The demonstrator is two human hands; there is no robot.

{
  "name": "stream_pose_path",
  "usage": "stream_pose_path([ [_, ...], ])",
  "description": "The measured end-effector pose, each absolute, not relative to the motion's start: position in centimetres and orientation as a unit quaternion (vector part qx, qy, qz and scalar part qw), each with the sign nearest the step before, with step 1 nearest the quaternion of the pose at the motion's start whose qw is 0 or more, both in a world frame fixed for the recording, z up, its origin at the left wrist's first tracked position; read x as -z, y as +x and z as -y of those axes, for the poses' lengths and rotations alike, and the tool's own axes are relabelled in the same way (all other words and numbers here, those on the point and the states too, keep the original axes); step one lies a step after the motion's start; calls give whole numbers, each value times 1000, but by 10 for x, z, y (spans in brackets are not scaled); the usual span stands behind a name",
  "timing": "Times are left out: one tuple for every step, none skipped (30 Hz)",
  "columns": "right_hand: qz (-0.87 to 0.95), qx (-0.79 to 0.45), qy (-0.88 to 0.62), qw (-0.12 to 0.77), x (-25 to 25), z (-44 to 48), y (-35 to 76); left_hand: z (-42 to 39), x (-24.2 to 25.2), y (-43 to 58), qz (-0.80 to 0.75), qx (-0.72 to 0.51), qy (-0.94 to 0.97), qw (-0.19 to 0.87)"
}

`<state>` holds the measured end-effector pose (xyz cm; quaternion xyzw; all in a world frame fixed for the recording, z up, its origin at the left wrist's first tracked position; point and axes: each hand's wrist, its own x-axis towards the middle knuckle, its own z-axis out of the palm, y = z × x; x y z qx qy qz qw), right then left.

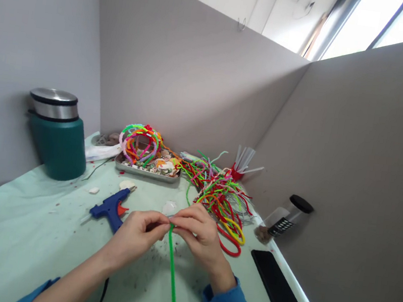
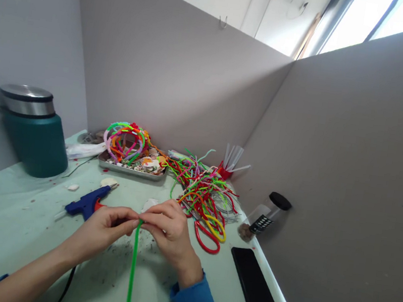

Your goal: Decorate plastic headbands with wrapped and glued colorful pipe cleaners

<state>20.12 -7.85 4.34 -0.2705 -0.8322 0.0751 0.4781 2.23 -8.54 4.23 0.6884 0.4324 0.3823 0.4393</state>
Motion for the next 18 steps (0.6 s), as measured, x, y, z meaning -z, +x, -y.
stream_pose_path([
  [829, -76, -272, 482, -43, 79, 201, 85, -42, 22, -432, -382, 687, 442],
  [827, -76, -273, 487, -43, 79, 200, 85, -42, 23, -431, -382, 686, 445],
  [824, -74, -273, 491, -42, 80, 199, 85, -43, 23, -430, -382, 684, 449],
  [822, -71, -273, 495, -41, 80, 199, 85, -43, 23, -429, -382, 682, 452],
  [820, -67, -272, 499, -40, 81, 198, 85, -43, 23, -428, -382, 681, 455],
  [819, -63, -273, 501, -40, 81, 197, 85, -43, 23, -428, -384, 679, 456],
  [817, -59, -274, 503, -39, 81, 197, 85, -43, 23, -428, -385, 679, 455],
  [817, -56, -277, 503, -38, 82, 196, 85, -43, 22, -428, -388, 679, 453],
  [816, -55, -280, 503, -37, 82, 195, 85, -43, 22, -428, -390, 680, 450],
  [815, -55, -284, 503, -37, 82, 195, 84, -43, 22, -427, -392, 682, 446],
  [813, -57, -286, 503, -36, 83, 195, 84, -42, 22, -427, -394, 684, 442],
  [812, -61, -289, 504, -36, 83, 194, 84, -42, 22, -427, -395, 686, 438],
  [809, -66, -291, 506, -35, 83, 194, 84, -41, 22, -427, -396, 687, 434],
  [807, -72, -294, 507, -35, 83, 193, 84, -40, 22, -427, -398, 688, 431],
  [805, -79, -296, 508, -34, 83, 193, 84, -40, 22, -428, -399, 688, 428],
  [802, -85, -299, 510, -34, 83, 193, 84, -39, 22, -429, -401, 687, 428],
  [799, -91, -301, 512, -34, 83, 192, 83, -39, 22, -430, -402, 685, 429],
  [797, -97, -303, 514, -34, 83, 192, 83, -39, 23, -430, -405, 682, 431],
])
